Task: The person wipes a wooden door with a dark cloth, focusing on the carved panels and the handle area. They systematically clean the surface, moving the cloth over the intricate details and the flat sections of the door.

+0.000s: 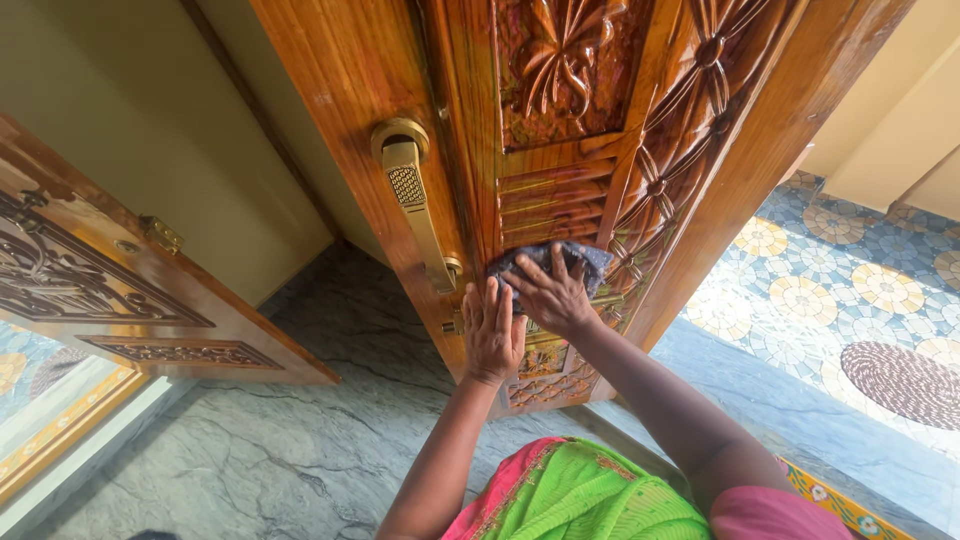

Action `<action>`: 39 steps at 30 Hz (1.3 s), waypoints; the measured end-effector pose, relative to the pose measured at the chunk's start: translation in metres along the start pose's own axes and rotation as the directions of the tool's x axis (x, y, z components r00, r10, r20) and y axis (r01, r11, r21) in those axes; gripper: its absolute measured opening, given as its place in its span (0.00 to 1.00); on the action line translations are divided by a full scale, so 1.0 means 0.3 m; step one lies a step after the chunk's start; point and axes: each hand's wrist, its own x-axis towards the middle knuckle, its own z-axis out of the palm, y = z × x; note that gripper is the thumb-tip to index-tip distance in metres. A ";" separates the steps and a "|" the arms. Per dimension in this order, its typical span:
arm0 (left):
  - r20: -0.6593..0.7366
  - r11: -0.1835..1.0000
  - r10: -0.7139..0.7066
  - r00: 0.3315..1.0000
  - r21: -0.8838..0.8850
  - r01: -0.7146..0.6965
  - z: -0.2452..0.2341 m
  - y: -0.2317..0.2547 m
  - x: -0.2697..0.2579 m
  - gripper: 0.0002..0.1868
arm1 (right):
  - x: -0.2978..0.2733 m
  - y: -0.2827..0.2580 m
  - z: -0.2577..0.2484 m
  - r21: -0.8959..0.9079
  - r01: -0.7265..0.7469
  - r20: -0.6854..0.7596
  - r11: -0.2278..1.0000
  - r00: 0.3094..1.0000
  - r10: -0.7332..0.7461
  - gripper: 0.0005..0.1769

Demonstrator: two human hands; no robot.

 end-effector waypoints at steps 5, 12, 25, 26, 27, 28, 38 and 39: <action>-0.177 0.962 0.165 0.970 0.248 -0.118 -0.064 -0.049 0.025 0.32 | 0.349 0.061 -0.238 0.073 -0.081 0.052 0.994 0.996 0.077 0.37; -0.406 0.984 0.089 0.910 0.179 -0.017 -0.277 -0.141 0.284 0.35 | 0.750 0.080 -0.546 0.068 -0.149 -0.423 0.987 0.891 0.164 0.32; -0.423 0.991 0.105 0.900 -0.033 -0.131 -0.323 -0.174 0.419 0.42 | 0.456 -0.129 -0.230 -0.008 -0.052 -0.396 0.999 0.917 0.044 0.29; -0.422 0.991 0.101 0.901 -0.033 -0.126 -0.315 -0.179 0.413 0.43 | 0.423 -0.139 -0.198 -0.022 -0.054 -0.403 0.998 0.914 0.041 0.28; -0.420 0.990 0.097 0.902 -0.048 -0.129 -0.307 -0.186 0.408 0.43 | 0.394 -0.148 -0.168 -0.036 -0.057 -0.410 0.998 0.911 0.037 0.27; -0.416 0.989 0.094 0.904 -0.062 -0.132 -0.299 -0.192 0.400 0.44 | 0.367 -0.158 -0.137 -0.034 -0.071 -0.401 0.997 0.915 0.051 0.26; -0.405 0.977 0.095 0.909 -0.136 -0.162 -0.278 -0.208 0.381 0.43 | 0.129 -0.298 0.009 0.021 -0.201 -0.199 0.979 0.959 0.201 0.29; -0.398 0.976 0.094 0.913 -0.145 -0.164 -0.285 -0.208 0.380 0.44 | 0.121 -0.325 0.001 -0.015 -0.240 -0.194 0.971 0.953 0.233 0.29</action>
